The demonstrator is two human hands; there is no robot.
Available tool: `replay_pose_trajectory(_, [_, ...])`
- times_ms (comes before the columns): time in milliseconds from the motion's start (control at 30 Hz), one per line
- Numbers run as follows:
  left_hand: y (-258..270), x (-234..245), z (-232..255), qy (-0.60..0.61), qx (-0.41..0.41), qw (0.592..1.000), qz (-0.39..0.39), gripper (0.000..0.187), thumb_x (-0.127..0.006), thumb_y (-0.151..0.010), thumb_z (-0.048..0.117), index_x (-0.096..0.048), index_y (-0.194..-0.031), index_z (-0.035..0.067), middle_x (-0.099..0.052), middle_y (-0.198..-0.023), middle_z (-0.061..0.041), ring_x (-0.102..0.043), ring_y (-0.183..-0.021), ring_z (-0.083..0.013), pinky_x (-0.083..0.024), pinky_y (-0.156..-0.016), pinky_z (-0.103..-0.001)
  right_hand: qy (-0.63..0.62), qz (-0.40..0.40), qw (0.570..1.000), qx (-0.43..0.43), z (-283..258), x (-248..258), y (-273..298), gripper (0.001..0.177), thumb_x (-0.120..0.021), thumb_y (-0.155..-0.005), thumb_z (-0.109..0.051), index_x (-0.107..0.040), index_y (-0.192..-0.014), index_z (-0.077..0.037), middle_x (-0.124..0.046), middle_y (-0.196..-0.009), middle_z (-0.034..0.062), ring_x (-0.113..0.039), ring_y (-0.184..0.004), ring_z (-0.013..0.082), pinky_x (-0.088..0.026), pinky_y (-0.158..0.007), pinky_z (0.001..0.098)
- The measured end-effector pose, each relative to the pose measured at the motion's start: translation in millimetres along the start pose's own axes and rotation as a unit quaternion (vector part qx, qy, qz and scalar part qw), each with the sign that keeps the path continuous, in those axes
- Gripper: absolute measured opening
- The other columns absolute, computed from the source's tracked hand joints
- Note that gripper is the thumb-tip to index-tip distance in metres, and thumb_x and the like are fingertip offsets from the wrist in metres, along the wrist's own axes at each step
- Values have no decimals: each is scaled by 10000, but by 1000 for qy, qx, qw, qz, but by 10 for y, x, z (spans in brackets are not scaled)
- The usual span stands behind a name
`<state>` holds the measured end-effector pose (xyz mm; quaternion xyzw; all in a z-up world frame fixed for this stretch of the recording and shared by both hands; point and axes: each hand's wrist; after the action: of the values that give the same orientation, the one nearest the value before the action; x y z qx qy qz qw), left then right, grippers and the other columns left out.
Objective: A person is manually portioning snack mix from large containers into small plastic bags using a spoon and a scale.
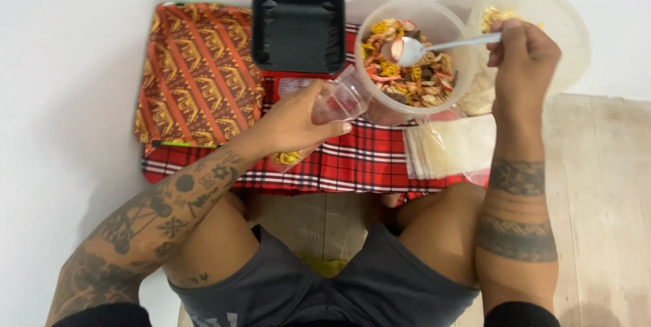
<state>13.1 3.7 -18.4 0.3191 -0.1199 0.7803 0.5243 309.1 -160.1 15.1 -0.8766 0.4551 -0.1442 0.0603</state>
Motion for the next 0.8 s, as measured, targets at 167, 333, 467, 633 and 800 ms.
replay_pose_trajectory(167, [-39, -35, -66, 8, -10, 1000, 13, 689, -715, -842, 485, -502, -1261, -17, -672, -1100, -230, -749, -807, -292, -615, -660, -388, 36, -53, 997, 43, -150, -188, 196, 214, -514, -1132, -87, -705, -1044, -48, -617, -856, 13, -515, -725, 63, -462, -683, 177])
replay_pose_trajectory(333, [37, -14, 51, 62, 26, 998, -1, 787, -727, -802, 600, -448, -1373, 136, -605, -1286, -291, -562, -1253, -506, -462, -1037, -555, 125, -152, 974, 114, -167, -579, 476, 171, -624, -1062, -57, -761, -964, -85, -714, -846, 146, -680, -747, 251, -532, -787, 368])
replay_pose_trajectory(467, [8, -47, -4, 54, 14, 998, -5, 778, -722, -813, 596, -454, -1377, 133, -632, -1259, -261, -586, -1240, -483, -485, -1016, -542, 143, -302, 916, 222, -303, -734, 615, 145, -720, -899, -47, -821, -963, -129, -707, -900, 190, -686, -852, 416, -531, -813, 465])
replay_pose_trajectory(633, [43, -37, 2, 63, 14, 998, 5, 818, -747, -797, 585, -444, -1396, 116, -618, -1279, -264, -580, -1246, -488, -488, -1007, -548, 149, -191, 938, 247, -163, -621, 442, 112, -839, -924, -146, -831, -1025, -195, -687, -943, 54, -641, -852, 209, -508, -793, 308])
replay_pose_trajectory(800, [110, -12, 79, 61, -10, 998, 0, 758, -700, -858, 542, -443, -1406, 86, -618, -1254, -289, -567, -1234, -523, -481, -995, -581, 134, -273, 918, 255, 39, -802, 584, 30, -823, -884, -168, -829, -890, -197, -668, -898, 100, -665, -825, 313, -520, -766, 387])
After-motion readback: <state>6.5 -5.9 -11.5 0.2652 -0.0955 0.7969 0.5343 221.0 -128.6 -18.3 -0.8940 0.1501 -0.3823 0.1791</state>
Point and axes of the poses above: each hand's wrist, its own y-axis away from the middle knuckle, its own x-axis out of the back of the hand, z = x × y
